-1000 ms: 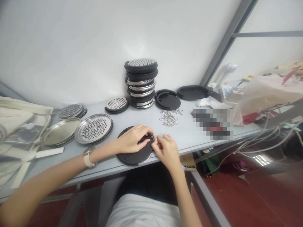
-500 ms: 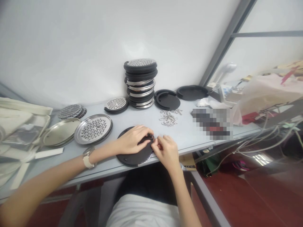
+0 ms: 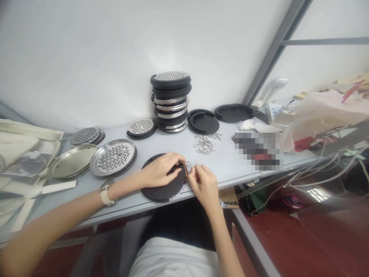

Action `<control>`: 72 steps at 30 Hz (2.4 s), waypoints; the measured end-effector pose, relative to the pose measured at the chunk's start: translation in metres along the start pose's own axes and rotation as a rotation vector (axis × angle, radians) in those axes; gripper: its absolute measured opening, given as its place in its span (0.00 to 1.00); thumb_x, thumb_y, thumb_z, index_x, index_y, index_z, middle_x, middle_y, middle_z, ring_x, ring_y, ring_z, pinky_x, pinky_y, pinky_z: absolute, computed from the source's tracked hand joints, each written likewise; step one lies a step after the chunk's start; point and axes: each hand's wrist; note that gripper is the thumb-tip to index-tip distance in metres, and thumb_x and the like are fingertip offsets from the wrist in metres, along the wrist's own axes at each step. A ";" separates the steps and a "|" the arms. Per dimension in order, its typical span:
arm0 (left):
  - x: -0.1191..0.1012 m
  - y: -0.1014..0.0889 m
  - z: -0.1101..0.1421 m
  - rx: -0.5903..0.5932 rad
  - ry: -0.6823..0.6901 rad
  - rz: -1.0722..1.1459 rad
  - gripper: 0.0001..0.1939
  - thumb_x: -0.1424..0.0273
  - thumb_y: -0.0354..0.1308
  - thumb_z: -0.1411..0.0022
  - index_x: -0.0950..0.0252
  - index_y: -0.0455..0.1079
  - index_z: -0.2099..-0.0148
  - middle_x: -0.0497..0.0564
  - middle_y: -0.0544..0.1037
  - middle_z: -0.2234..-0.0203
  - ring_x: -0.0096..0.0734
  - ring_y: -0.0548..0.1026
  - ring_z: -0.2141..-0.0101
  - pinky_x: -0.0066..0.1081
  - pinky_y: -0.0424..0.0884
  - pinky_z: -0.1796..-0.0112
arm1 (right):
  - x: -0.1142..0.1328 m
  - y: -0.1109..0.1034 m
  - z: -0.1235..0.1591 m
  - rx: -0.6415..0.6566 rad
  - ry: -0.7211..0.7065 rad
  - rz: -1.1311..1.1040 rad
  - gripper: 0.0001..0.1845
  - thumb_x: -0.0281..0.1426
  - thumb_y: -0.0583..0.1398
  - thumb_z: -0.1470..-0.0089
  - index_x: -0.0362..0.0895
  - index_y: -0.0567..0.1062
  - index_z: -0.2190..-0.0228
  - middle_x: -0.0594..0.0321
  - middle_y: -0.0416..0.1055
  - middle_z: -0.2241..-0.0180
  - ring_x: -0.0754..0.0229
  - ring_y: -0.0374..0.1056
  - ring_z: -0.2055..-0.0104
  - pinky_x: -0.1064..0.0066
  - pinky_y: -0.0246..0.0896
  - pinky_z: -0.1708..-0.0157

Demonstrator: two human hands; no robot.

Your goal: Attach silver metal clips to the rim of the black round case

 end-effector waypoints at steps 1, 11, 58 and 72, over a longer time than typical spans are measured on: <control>0.000 0.000 0.000 -0.003 -0.004 0.006 0.10 0.76 0.47 0.36 0.66 0.59 0.52 0.55 0.70 0.59 0.37 0.70 0.57 0.36 0.68 0.54 | 0.000 -0.001 -0.001 0.020 -0.003 0.004 0.16 0.29 0.49 0.39 0.47 0.54 0.78 0.69 0.51 0.79 0.61 0.53 0.77 0.69 0.49 0.74; 0.001 0.002 0.001 -0.032 -0.022 -0.013 0.11 0.74 0.49 0.36 0.66 0.59 0.51 0.55 0.71 0.59 0.37 0.71 0.57 0.37 0.69 0.54 | 0.001 -0.007 -0.008 0.198 -0.047 0.081 0.15 0.32 0.47 0.35 0.46 0.63 0.74 0.66 0.54 0.78 0.59 0.58 0.73 0.70 0.51 0.72; -0.001 0.000 0.001 0.005 -0.008 -0.001 0.10 0.77 0.48 0.37 0.65 0.61 0.53 0.54 0.71 0.59 0.38 0.69 0.56 0.38 0.66 0.51 | 0.003 -0.005 -0.004 0.142 -0.017 0.013 0.08 0.33 0.52 0.38 0.46 0.64 0.71 0.69 0.55 0.80 0.61 0.57 0.75 0.71 0.51 0.73; -0.001 0.000 0.001 0.020 -0.014 0.008 0.10 0.77 0.48 0.36 0.65 0.61 0.53 0.54 0.71 0.59 0.38 0.68 0.56 0.38 0.65 0.51 | 0.003 -0.007 -0.004 0.151 -0.028 0.034 0.10 0.32 0.51 0.38 0.46 0.65 0.72 0.68 0.55 0.79 0.60 0.58 0.74 0.71 0.52 0.73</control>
Point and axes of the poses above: each hand's wrist, its own z-axis away from the middle knuckle, its own y-axis out of the palm, x = y × z
